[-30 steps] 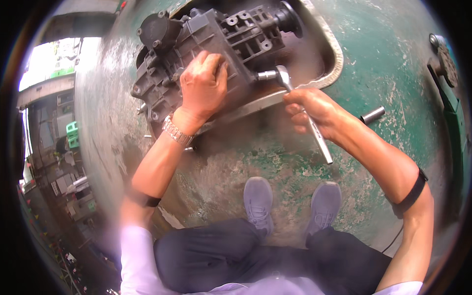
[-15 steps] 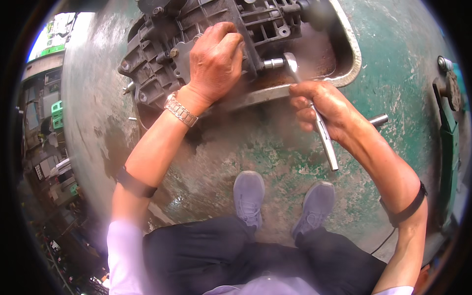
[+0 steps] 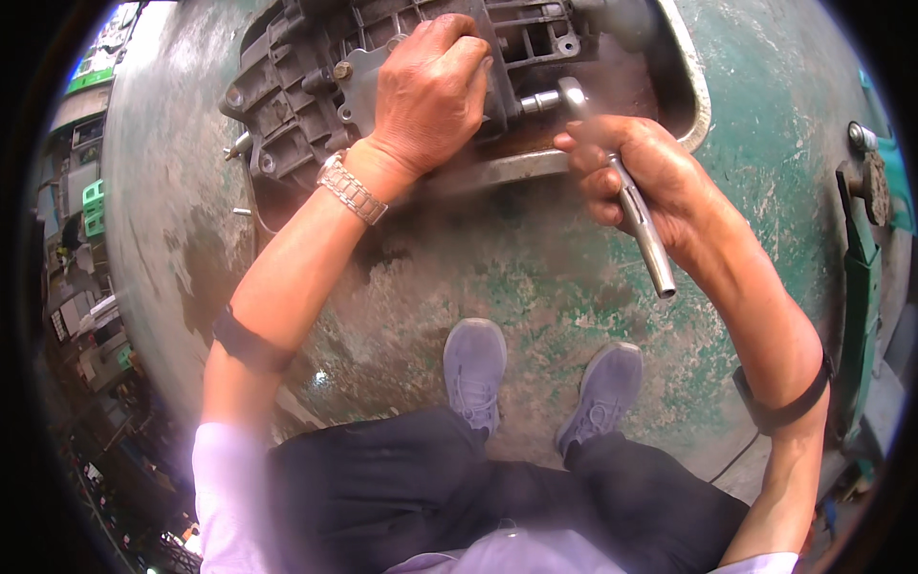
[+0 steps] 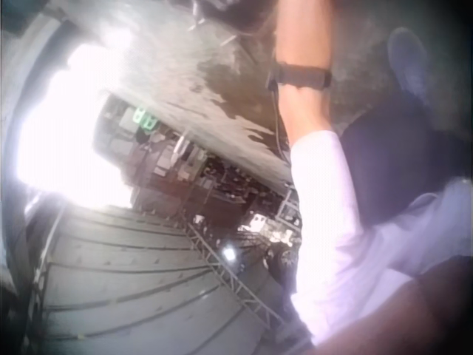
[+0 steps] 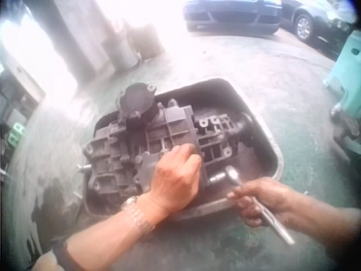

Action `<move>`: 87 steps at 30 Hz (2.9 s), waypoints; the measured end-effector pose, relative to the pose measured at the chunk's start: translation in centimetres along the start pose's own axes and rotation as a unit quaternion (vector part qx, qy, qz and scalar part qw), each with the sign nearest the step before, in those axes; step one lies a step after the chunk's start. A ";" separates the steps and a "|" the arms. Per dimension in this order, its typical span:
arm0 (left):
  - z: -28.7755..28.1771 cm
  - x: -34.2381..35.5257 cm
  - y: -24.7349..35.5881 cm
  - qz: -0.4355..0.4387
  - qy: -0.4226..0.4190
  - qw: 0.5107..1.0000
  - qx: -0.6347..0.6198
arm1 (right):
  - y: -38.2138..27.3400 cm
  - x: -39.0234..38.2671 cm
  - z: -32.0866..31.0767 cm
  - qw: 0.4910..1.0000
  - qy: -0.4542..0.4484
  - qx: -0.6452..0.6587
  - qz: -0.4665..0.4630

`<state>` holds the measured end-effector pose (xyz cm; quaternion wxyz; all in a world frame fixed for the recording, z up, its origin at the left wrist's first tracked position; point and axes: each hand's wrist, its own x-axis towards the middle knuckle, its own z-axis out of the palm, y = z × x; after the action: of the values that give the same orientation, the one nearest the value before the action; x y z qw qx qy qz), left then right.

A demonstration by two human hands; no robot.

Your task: The person uses a ratchet and socket to loosen and remove bolts from a metal engine block resting in a tray. They switch between different socket sizes and positions, removing bolts one at a time and placing them on the tray.

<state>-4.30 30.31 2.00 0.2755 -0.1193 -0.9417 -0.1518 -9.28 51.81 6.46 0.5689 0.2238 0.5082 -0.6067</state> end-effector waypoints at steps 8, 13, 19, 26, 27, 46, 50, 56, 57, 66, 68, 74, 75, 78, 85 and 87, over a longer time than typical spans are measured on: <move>-0.3 -0.1 0.0 0.022 0.011 1.000 0.017 | 1.1 -0.2 0.4 1.000 0.002 0.001 0.000; -0.3 -0.1 0.1 0.020 0.008 0.999 0.030 | 1.3 -0.3 -0.1 1.000 -0.005 -0.021 0.005; -0.3 -0.1 0.1 0.024 0.008 0.999 0.043 | 3.0 0.1 -1.0 0.997 -0.050 -0.053 -0.013; -0.3 -0.1 0.1 0.021 -0.002 0.999 0.046 | 4.1 0.8 -1.6 0.994 -0.082 -0.076 -0.012; -0.3 0.0 0.1 0.021 -0.004 0.999 0.047 | 4.1 0.9 -1.7 0.994 -0.076 -0.084 -0.010; 0.1 -0.1 0.2 -0.008 -0.010 1.000 0.020 | 3.0 1.5 -2.9 0.954 -0.072 -0.288 -0.032; 0.1 -0.2 0.5 -0.031 -0.034 0.999 0.022 | 3.5 1.7 -2.3 0.958 -0.068 -0.277 -0.029; -0.1 0.2 0.4 -0.001 -0.026 0.999 0.031 | 3.5 1.2 -1.9 0.954 -0.052 -0.295 -0.033; -0.1 0.3 0.5 -0.002 -0.026 0.999 0.032 | 3.3 1.1 -2.0 0.954 -0.063 -0.289 -0.041; 0.0 0.6 0.5 0.017 -0.020 0.999 0.033 | 3.4 1.3 -2.6 0.942 -0.037 -0.327 -0.073; 0.0 0.5 0.5 0.016 -0.018 0.999 0.030 | 4.0 1.5 -2.6 0.947 -0.034 -0.308 -0.079; -0.2 0.4 0.7 -0.007 -0.031 0.999 0.026 | 4.8 0.9 -3.2 0.952 -0.041 -0.292 -0.080; -0.2 0.4 0.7 -0.004 -0.029 0.999 0.027 | 4.9 0.6 -3.1 0.956 -0.042 -0.279 -0.083; -0.2 0.4 0.7 -0.004 -0.028 0.999 0.026 | 5.1 -0.5 -2.8 0.966 -0.046 -0.243 -0.074; 0.1 0.4 0.4 0.018 -0.014 0.999 0.035 | 4.6 -0.9 -2.1 0.957 -0.036 -0.276 -0.082; 0.1 0.4 0.5 0.018 -0.014 0.999 0.038 | 4.6 -0.9 -2.2 0.955 -0.030 -0.280 -0.091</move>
<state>-4.55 30.88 2.22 0.2695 -0.1282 -0.9481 -0.1097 -5.47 54.85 4.70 0.5662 -0.0098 0.6586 -0.4955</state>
